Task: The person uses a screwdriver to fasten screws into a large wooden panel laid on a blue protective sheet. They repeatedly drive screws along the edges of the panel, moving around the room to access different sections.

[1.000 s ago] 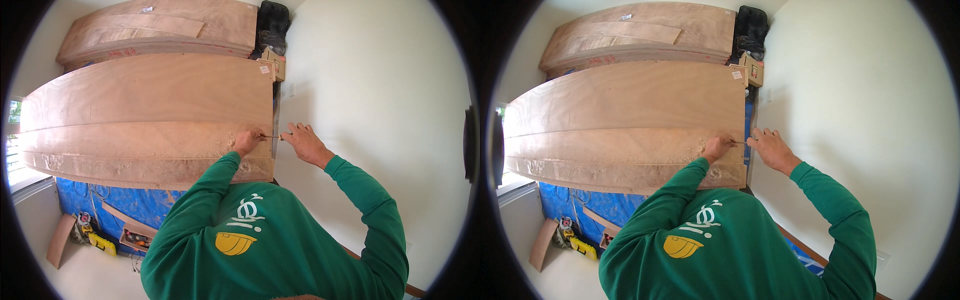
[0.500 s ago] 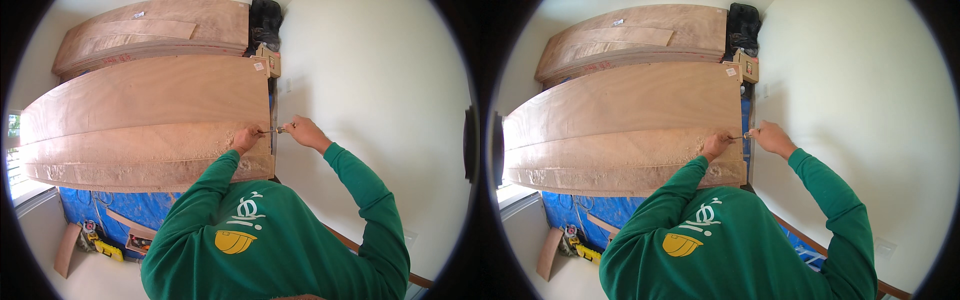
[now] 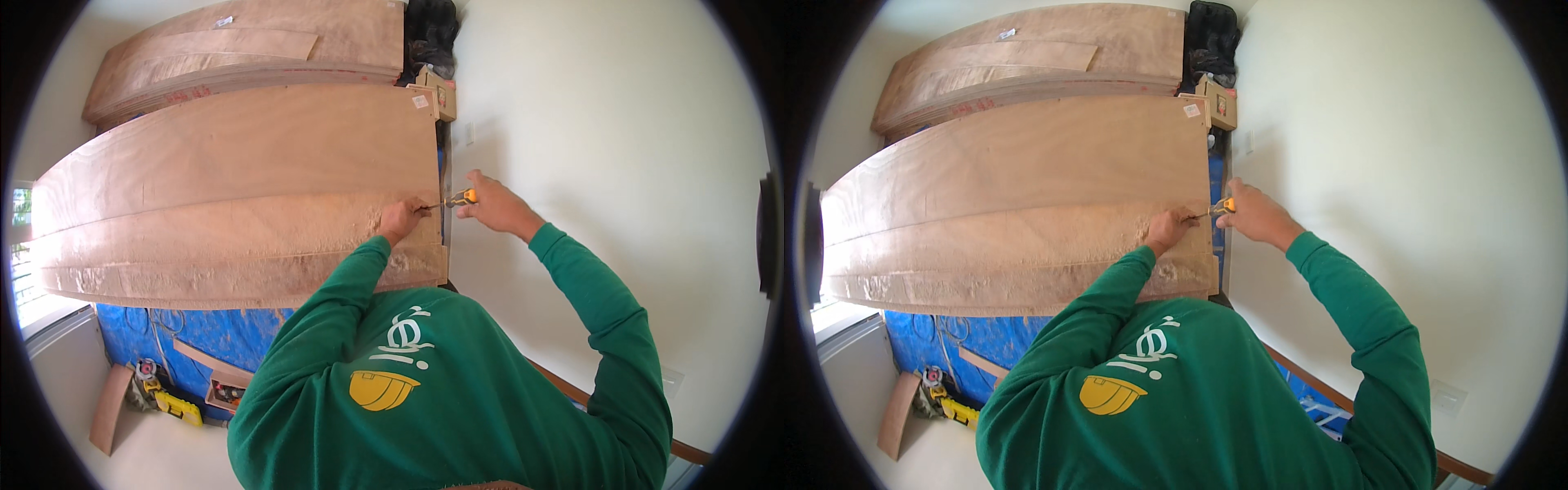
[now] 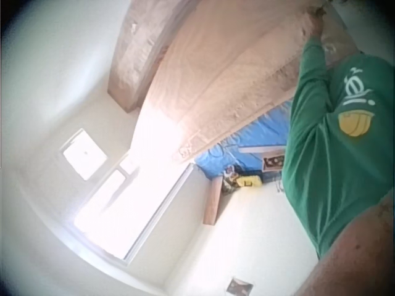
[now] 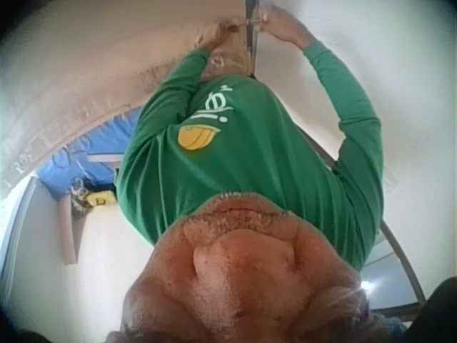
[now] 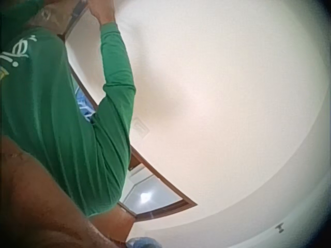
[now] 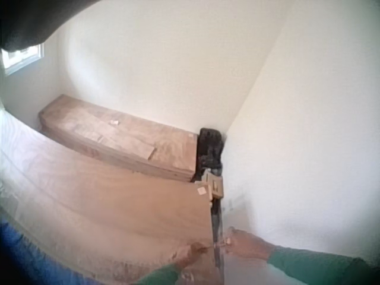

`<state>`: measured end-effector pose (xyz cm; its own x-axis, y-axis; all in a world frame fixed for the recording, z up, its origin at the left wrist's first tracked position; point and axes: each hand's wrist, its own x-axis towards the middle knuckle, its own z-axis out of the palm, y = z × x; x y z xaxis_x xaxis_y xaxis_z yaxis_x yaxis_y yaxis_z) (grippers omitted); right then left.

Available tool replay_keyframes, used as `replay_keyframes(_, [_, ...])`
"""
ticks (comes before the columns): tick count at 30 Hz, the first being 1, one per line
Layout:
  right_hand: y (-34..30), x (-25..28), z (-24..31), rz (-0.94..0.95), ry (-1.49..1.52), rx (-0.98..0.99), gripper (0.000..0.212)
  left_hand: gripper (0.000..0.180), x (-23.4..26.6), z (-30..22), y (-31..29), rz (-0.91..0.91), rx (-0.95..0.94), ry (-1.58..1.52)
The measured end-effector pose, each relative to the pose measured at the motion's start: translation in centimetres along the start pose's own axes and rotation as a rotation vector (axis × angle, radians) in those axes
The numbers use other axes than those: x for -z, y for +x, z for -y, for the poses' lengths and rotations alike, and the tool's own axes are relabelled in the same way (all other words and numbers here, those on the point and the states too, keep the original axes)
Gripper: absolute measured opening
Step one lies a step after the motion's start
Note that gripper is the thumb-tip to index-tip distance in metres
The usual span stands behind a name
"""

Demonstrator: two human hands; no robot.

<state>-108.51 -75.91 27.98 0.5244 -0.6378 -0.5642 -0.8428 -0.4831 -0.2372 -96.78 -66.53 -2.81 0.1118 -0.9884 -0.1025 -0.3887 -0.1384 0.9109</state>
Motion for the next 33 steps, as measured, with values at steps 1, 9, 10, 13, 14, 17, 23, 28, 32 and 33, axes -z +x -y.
replay_keyframes(1, [0.4,0.5,0.1,0.04,0.01,-0.148,0.039,0.02,0.0,0.0,0.1,0.006,0.008,0.006])
replay_keyframes(9, [0.2,-1.2,0.2,-0.089,-0.268,0.109,0.031,0.029,0.2,-0.7,0.2,-0.018,0.091,0.019])
replay_keyframes(10, [0.1,-1.5,0.0,-0.106,-0.416,0.207,0.032,0.032,0.3,-0.8,0.1,-0.003,0.128,0.014])
replay_keyframes(13, [-0.1,-2.1,-0.2,-0.048,-0.52,0.419,0.05,0.037,0.4,-1.2,0.2,-0.026,0.139,0.022])
replay_keyframes(14, [-0.2,-2.2,-0.2,-0.041,-0.444,0.391,0.048,0.037,0.4,-1.2,0.2,-0.028,0.132,0.024])
replay_keyframes(17, [0.3,-2.1,-0.3,-0.006,-0.273,0.265,0.039,0.035,0.3,-1.2,0.2,-0.016,0.129,0.014])
replay_keyframes(23, [2.1,-1.3,-2.2,0.175,-0.143,-0.102,0.048,0.037,0.7,0.0,0.4,0.085,0.028,-0.053])
replay_keyframes(28, [1.7,-1.3,-3.9,0.043,-0.017,-0.144,0.058,0.045,1.3,1.4,0.6,0.131,-0.037,-0.038])
replay_keyframes(32, [0.7,-0.9,-4.4,0.036,0.074,-0.258,0.059,0.036,1.3,1.7,1.1,0.147,-0.02,-0.105])
replay_keyframes(33, [0.6,-0.9,-4.4,0.026,0.074,-0.266,0.06,0.033,1.3,1.7,1.2,0.158,0.003,-0.098])
